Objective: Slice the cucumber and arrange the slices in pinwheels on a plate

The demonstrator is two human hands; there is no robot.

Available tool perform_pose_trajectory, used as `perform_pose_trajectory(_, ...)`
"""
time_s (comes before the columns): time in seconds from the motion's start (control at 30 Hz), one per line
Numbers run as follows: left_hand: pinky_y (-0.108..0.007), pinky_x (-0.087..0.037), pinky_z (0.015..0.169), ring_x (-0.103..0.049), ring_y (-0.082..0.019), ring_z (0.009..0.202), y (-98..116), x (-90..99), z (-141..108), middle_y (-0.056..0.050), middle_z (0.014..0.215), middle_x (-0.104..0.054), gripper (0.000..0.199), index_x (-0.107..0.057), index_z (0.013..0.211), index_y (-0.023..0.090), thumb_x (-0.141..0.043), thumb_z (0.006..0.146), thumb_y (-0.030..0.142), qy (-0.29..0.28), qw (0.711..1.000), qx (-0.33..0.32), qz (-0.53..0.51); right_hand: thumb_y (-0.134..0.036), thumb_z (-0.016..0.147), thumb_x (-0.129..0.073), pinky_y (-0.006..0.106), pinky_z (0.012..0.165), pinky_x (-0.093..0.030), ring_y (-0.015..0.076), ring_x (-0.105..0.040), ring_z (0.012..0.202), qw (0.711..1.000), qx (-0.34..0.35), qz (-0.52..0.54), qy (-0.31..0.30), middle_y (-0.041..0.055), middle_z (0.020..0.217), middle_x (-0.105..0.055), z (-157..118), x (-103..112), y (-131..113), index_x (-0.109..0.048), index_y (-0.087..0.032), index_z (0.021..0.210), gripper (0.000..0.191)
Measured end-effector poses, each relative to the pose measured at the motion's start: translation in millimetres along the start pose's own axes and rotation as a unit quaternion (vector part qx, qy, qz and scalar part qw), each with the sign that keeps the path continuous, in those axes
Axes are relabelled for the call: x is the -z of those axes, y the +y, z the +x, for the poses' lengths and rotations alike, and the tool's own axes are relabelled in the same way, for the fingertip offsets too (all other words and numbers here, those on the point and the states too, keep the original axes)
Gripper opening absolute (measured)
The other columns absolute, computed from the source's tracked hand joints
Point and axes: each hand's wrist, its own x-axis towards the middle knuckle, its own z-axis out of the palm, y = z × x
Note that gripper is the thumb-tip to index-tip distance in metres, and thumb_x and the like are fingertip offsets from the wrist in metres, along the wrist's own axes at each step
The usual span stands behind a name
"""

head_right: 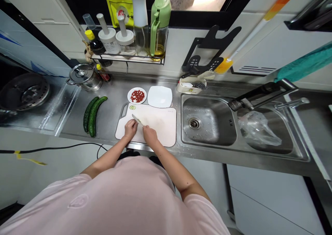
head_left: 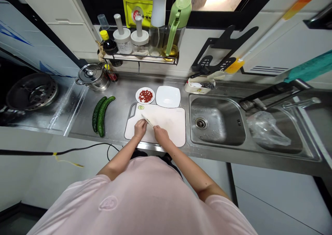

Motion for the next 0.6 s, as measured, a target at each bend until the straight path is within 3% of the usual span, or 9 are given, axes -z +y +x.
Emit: perform_pose_trajectory(0.6,-0.029,-0.044,0.073,-0.057,-0.017,0.080,-2.0,-0.3,0.3,-0.005,0.082,-0.064,0.016,-0.060,0.078,0.019,-0.047,0.088,0.021,-0.002,1.000,-0.008,0.000,-0.005,0.089,-0.033,0.028,0.070,-0.047,0.0195,-0.064,0.084,1.000,0.008,0.014,0.013,0.0108,0.100,-0.061,8.5,-4.4,-3.6,-0.052,-0.014,0.105,0.026)
